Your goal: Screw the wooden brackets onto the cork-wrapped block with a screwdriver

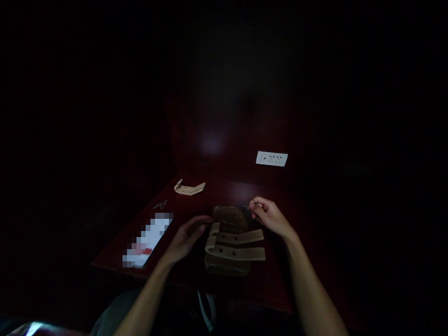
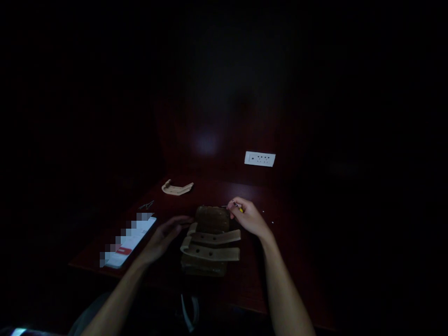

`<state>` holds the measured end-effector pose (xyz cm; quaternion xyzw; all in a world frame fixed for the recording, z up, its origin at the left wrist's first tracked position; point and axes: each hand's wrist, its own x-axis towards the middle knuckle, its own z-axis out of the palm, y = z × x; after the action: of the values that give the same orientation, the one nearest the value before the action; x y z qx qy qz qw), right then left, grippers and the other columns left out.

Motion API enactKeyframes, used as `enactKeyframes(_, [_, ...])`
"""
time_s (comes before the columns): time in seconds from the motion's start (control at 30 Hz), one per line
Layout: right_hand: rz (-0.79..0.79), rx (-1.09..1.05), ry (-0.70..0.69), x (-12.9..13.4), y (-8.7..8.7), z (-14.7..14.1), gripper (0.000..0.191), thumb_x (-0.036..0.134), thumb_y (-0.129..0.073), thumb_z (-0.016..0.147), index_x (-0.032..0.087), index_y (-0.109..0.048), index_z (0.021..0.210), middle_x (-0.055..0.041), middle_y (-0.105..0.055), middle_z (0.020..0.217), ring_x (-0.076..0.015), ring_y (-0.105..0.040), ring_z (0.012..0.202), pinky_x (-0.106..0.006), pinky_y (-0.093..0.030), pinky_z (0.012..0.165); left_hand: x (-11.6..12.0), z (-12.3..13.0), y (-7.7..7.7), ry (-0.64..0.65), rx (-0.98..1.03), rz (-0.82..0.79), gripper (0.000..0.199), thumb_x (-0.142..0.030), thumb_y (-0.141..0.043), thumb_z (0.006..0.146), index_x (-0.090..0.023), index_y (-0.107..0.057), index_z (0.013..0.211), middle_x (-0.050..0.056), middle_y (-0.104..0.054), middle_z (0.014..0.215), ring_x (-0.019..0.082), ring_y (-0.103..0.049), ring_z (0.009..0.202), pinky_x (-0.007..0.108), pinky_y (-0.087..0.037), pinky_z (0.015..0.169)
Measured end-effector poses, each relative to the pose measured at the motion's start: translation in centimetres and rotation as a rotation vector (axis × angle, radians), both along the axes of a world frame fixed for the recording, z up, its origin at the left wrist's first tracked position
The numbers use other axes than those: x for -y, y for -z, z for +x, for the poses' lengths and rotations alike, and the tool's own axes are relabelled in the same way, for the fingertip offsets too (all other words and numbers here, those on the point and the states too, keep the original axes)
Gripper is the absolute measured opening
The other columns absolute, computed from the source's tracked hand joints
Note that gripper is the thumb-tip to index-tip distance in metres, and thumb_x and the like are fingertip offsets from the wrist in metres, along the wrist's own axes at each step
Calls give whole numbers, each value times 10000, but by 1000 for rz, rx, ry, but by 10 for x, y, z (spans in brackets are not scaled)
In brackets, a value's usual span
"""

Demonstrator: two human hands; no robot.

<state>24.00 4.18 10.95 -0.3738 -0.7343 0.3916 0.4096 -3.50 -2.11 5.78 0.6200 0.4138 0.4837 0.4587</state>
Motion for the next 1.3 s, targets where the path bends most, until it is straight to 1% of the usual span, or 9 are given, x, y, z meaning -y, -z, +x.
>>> enactKeyframes(0.13, [-44, -48, 0, 7, -6, 0, 320, 473, -502, 869, 178, -537, 753, 18, -510, 608, -58, -336, 431, -200, -210, 389, 6, 5, 11, 86, 113, 59, 584, -547, -481, 850, -224, -431, 1334, 114, -423, 1423, 278, -360, 1330, 432, -302, 1103])
enactKeyframes(0.27, [-123, -105, -5, 3, 1, 2, 310, 492, -445, 894, 193, -506, 837, -9, -606, 713, -56, -293, 399, -199, -172, 364, 18, 11, 15, 203, 90, 104, 963, -662, -627, 662, -256, -238, 1444, 116, -202, 1528, 322, -199, 1394, 473, -222, 1134])
enactKeyframes(0.43, [-86, -86, 72, -15, 31, -1, 310, 496, -425, 903, 198, -471, 832, -71, -669, 924, -106, -513, 590, -223, -394, 534, 27, 14, 18, 201, -59, 101, 1133, -489, -825, 511, -304, -210, 1445, 86, -97, 1553, 330, -121, 1411, 505, -177, 1143])
enactKeyframes(0.5, [-57, -67, 80, -20, 43, -4, 321, 508, -430, 896, 198, -472, 823, -77, -665, 963, -150, -591, 785, -268, -442, 694, 27, 15, 19, 183, -105, 113, 1109, -435, -836, 525, -318, -219, 1439, 70, -74, 1556, 318, -115, 1414, 491, -195, 1144])
enactKeyframes(0.63, [-65, -25, 44, -21, 52, -7, 341, 531, -438, 883, 195, -483, 849, -102, -650, 1053, -201, -575, 1053, -352, -402, 899, 27, 15, 19, 136, -194, 144, 978, -414, -781, 632, -299, -235, 1436, 70, -76, 1553, 304, -136, 1411, 480, -227, 1136])
enactKeyframes(0.83, [-125, 9, 28, -8, 46, -3, 327, 503, -434, 896, 185, -489, 844, -124, -647, 1094, -202, -586, 1040, -383, -397, 928, 36, 12, 19, 164, -250, 146, 963, -457, -784, 606, -286, -291, 1415, 70, -62, 1548, 328, -146, 1403, 486, -249, 1128])
enactKeyframes(1.1, [-171, 82, 10, 5, 33, -5, 315, 487, -435, 903, 186, -524, 868, -88, -666, 1030, -201, -591, 1034, -365, -417, 925, 54, 2, 22, 193, -193, 73, 1077, -609, -735, 572, -293, -189, 1445, 75, -29, 1548, 352, -113, 1401, 510, -233, 1122])
enactKeyframes(1.2, [-118, 133, 54, 6, 27, -5, 314, 467, -434, 911, 175, -545, 882, -81, -672, 1010, -196, -600, 982, -357, -422, 907, 47, -8, 15, 239, -126, 115, 850, -674, -484, 766, -246, -211, 1448, 98, -127, 1534, 333, -129, 1400, 514, -172, 1136])
enactKeyframes(1.3, [-63, 195, 83, 8, 19, -5, 302, 434, -437, 918, 165, -573, 907, -73, -679, 980, -183, -601, 925, -340, -426, 878, 35, -13, 9, 198, -78, 163, 615, -572, -392, 872, -233, -353, 1384, 109, -268, 1483, 314, -234, 1367, 495, -205, 1123])
